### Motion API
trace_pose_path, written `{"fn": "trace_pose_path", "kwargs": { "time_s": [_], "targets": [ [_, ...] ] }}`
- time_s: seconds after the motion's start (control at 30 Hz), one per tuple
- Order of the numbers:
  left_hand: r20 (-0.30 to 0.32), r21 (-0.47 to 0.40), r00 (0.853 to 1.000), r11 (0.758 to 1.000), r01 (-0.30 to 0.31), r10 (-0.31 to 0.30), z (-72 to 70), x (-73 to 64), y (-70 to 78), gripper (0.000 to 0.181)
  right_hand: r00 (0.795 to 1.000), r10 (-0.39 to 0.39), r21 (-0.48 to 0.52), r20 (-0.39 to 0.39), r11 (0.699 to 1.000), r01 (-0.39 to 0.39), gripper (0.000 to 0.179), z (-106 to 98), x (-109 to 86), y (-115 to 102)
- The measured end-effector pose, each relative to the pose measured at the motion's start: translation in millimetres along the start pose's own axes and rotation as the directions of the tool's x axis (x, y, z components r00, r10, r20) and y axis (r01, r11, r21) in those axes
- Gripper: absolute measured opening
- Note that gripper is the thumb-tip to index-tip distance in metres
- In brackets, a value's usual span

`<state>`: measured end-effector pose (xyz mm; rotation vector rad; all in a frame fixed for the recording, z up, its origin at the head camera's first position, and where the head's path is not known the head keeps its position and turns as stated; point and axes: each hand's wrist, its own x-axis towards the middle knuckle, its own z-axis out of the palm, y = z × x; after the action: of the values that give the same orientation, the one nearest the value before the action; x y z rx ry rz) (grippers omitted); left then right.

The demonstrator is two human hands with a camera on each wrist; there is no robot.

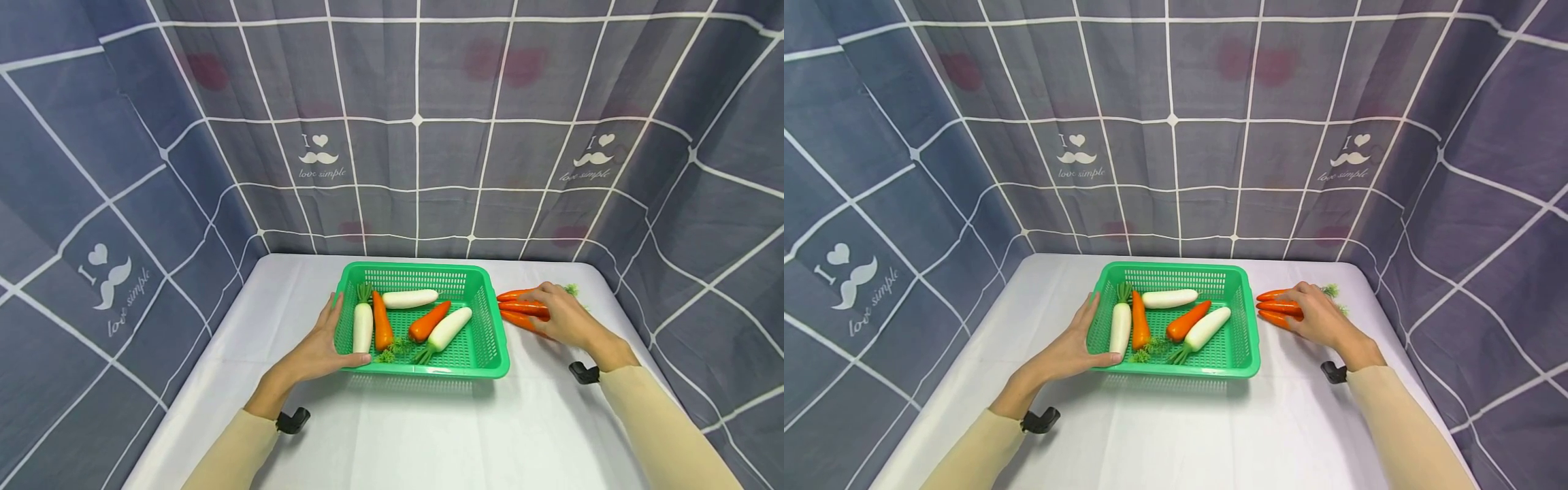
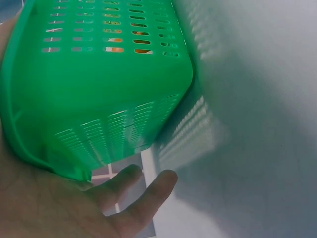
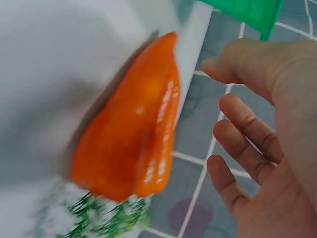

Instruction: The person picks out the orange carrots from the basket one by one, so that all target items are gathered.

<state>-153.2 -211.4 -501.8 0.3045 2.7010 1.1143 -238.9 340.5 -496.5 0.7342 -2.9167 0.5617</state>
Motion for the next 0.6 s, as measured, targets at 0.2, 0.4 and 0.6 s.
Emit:
{"fn": "trace_pose_path", "kwargs": {
  "time_s": [0.2,0.4,0.6],
  "targets": [
    [0.001,-0.004,1.000,1.000,0.000,0.000,0.4,-0.6,0.1,0.149,0.999,-0.013,0.040,-0.035,0.999,0.014,0.043,-8,12.1,-21],
    [0.003,0.005,1.000,1.000,-0.008,0.008,-0.1,-0.4,-0.7,0.149,0.996,-0.068,0.081,-0.055,0.994,0.073,0.050,-16,24.5,-49],
    [0.002,0.007,1.000,1.000,-0.014,0.014,-1.3,-0.6,-0.8,0.149,0.995,-0.094,0.137,-0.021,0.986,0.096,0.048,-18,40.6,-83]
  ]
}}
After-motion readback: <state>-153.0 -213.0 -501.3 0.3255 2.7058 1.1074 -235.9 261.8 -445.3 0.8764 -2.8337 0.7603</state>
